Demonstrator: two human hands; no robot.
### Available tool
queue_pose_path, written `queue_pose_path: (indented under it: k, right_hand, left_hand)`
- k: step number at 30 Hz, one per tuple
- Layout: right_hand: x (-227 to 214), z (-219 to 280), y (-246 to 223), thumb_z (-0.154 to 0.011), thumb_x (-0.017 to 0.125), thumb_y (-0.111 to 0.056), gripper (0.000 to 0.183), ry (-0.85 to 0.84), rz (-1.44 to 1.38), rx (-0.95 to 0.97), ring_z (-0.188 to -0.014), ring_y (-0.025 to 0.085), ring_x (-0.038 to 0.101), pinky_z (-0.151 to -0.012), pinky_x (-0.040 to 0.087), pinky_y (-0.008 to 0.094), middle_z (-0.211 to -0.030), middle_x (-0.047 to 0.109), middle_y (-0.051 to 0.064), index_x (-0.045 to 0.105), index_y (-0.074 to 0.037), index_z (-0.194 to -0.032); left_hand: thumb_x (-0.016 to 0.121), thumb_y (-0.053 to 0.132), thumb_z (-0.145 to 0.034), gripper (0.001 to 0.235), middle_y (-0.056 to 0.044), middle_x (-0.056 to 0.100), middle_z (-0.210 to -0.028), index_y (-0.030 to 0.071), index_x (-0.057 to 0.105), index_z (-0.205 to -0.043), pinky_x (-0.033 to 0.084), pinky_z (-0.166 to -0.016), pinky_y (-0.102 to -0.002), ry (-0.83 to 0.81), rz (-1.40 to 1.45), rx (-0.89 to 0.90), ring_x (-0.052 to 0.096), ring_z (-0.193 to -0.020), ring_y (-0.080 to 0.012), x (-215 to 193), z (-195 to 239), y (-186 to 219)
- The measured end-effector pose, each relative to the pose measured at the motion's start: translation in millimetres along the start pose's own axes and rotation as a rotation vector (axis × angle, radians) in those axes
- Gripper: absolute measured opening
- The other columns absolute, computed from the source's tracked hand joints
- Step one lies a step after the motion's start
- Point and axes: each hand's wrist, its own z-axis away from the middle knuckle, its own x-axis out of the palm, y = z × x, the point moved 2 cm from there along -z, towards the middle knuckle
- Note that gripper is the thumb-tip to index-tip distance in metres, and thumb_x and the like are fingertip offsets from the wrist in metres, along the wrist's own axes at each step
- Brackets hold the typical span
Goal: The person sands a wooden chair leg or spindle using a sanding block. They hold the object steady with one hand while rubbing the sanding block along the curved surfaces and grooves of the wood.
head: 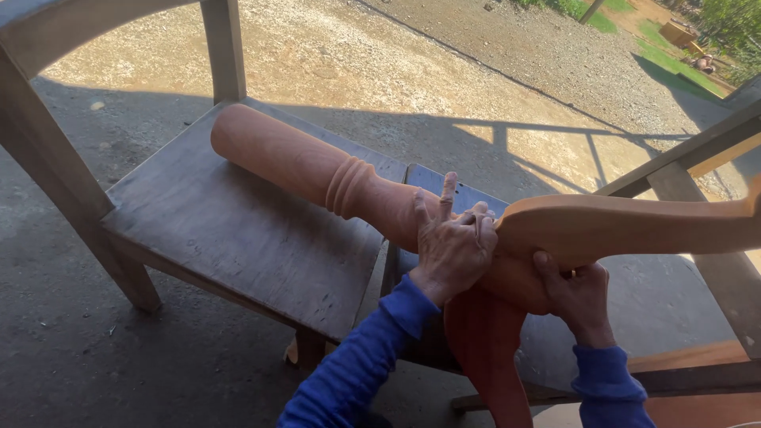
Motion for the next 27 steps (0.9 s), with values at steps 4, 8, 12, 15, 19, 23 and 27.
queue_pose_path:
  k: [4, 8, 12, 15, 19, 23, 27]
  right_hand:
    - [-2, -2, -1, -0.093, 0.077, -0.032, 0.047, 0.024, -0.064, 0.009, -0.097, 0.022, 0.074, -0.078, 0.062, 0.035, -0.105, 0.076, 0.018, 0.069, 0.005, -0.12]
    - [-2, 1, -3, -0.092, 0.077, -0.032, 0.047, 0.008, -0.017, 0.0, -0.098, 0.021, 0.074, -0.078, 0.062, 0.035, -0.105, 0.076, 0.017, 0.069, 0.004, -0.121]
    - [2, -1, 12, -0.091, 0.077, -0.032, 0.049, 0.011, -0.062, 0.013, -0.099, 0.021, 0.074, -0.078, 0.062, 0.034, -0.105, 0.076, 0.017, 0.066, 0.004, -0.123]
    - [2, -4, 21, -0.092, 0.077, -0.031, 0.046, 0.038, -0.032, 0.043, -0.097, 0.024, 0.074, -0.078, 0.062, 0.036, -0.105, 0.077, 0.018, 0.07, 0.005, -0.12]
    - [2, -1, 30, -0.089, 0.077, -0.03, 0.046, 0.04, -0.034, 0.088, -0.096, 0.024, 0.076, -0.077, 0.064, 0.036, -0.104, 0.078, 0.018, 0.07, 0.003, -0.12]
    - [6, -2, 34, -0.088, 0.078, -0.029, 0.048, 0.031, -0.109, 0.067, -0.102, 0.022, 0.074, -0.083, 0.063, 0.034, -0.111, 0.076, 0.018, 0.068, 0.003, -0.123]
    - [6, 7, 34, -0.088, 0.078, -0.029, 0.049, 0.015, -0.201, 0.136, -0.1, 0.022, 0.074, -0.081, 0.064, 0.035, -0.11, 0.076, 0.018, 0.068, 0.002, -0.124]
  left_hand:
    - [0.043, 0.027, -0.105, 0.038, -0.008, 0.071, -0.134, 0.01, 0.075, -0.118, 0.006, -0.12, -0.075, 0.052, -0.06, 0.063, 0.033, -0.154, -0.0458, -5, 43, -4]
    - [0.048, 0.029, -0.11, 0.036, -0.01, 0.069, -0.139, 0.011, 0.073, -0.128, 0.018, -0.124, -0.068, 0.091, 0.075, 0.137, 0.044, -0.149, -0.0386, -25, 79, -14]
    - [0.049, 0.032, -0.114, 0.034, -0.009, 0.07, -0.135, 0.011, 0.072, -0.129, 0.028, -0.127, -0.06, 0.092, 0.262, 0.004, 0.05, -0.145, -0.0367, -30, 29, -27]
    - [0.048, 0.031, -0.108, 0.035, -0.009, 0.072, -0.129, 0.011, 0.076, -0.116, 0.015, -0.121, -0.07, 0.08, 0.125, 0.044, 0.043, -0.147, -0.043, 0, 3, -16]
    - [0.046, 0.029, -0.105, 0.037, -0.01, 0.073, -0.13, 0.01, 0.078, -0.108, 0.006, -0.117, -0.077, 0.092, 0.031, 0.131, 0.037, -0.148, -0.048, 10, 20, -18]
    - [0.045, 0.028, -0.105, 0.038, -0.009, 0.07, -0.133, 0.011, 0.079, -0.107, 0.004, -0.117, -0.077, 0.029, 0.028, 0.116, 0.032, -0.151, -0.0502, 7, -3, -22]
    - [0.045, 0.028, -0.104, 0.039, -0.009, 0.07, -0.134, 0.009, 0.079, -0.104, 0.004, -0.118, -0.076, -0.115, -0.08, 0.086, 0.03, -0.152, -0.0493, 18, -8, -24]
